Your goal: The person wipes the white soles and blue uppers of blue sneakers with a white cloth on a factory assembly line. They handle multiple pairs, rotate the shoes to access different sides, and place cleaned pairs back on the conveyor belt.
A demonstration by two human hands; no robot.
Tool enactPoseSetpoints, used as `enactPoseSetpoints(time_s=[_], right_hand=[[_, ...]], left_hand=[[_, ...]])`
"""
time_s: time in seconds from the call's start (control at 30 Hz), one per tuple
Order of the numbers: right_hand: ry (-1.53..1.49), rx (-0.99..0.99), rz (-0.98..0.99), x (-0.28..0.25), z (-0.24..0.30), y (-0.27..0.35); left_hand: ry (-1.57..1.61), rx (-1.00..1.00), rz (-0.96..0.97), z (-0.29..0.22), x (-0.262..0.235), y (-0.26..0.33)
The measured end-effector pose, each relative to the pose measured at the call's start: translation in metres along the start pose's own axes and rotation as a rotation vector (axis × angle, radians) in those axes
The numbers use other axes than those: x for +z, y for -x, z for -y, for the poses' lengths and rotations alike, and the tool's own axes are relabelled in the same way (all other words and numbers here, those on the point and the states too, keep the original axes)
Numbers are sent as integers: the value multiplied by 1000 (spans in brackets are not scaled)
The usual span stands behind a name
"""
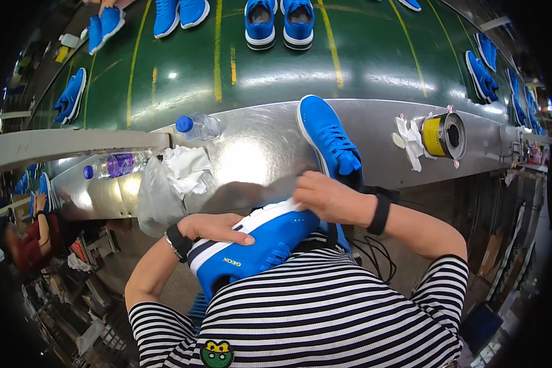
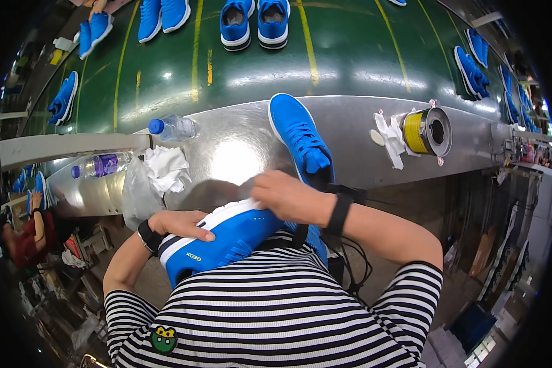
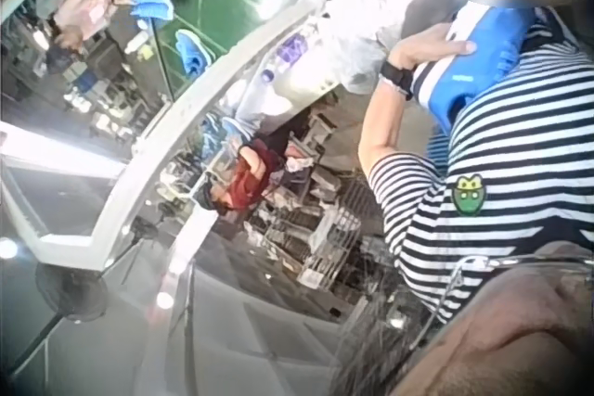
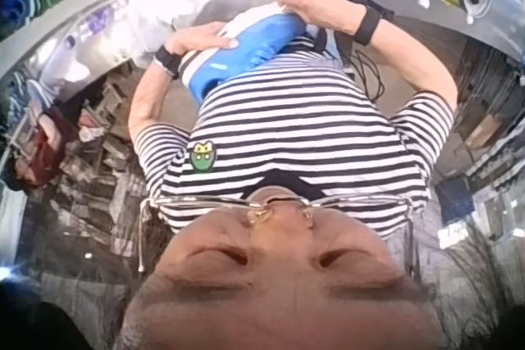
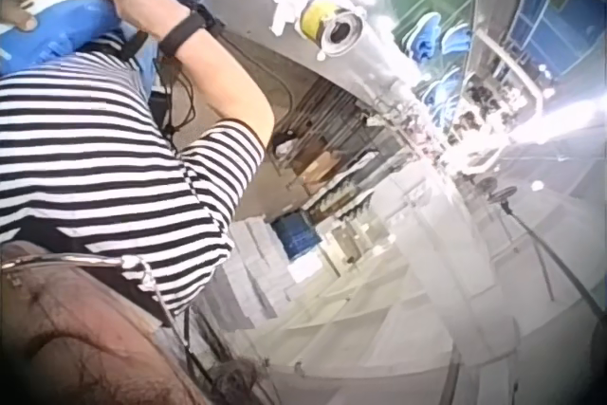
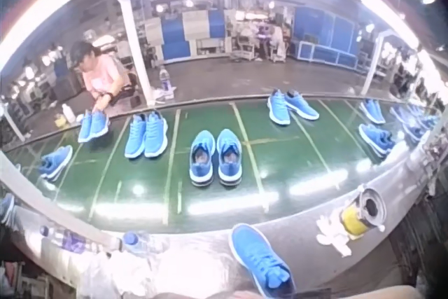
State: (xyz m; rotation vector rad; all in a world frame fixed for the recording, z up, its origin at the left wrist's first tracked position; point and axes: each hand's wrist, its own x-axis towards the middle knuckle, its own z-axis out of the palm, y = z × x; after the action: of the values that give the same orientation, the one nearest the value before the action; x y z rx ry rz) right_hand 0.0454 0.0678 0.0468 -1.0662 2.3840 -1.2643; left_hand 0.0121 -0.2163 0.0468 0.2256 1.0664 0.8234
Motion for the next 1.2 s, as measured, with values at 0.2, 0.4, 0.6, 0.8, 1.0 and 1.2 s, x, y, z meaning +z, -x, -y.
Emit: enactPoseSetpoints(time_s=[0.2,0.4,0.6,0.8,1.0,1.2], right_hand=[[-533,488,-280,-21,-8,32],[-572,387,10,-43,11,7],[-242,174,25,-19,5,-7],[-291,17,106,-4,15,-33],[-220,111,90,-20,3,-15],[-272,-73,98,-3,16,-46]], left_hand=[[131,141,-56,2,5,10],[133,152,-45,-2,3,5],[69,96,-42,0,0,-4],[-6,32,-34,-11,0,-4],[50,99,-73,4,0,-4],[-3,77,-35,-14,-3,-2]])
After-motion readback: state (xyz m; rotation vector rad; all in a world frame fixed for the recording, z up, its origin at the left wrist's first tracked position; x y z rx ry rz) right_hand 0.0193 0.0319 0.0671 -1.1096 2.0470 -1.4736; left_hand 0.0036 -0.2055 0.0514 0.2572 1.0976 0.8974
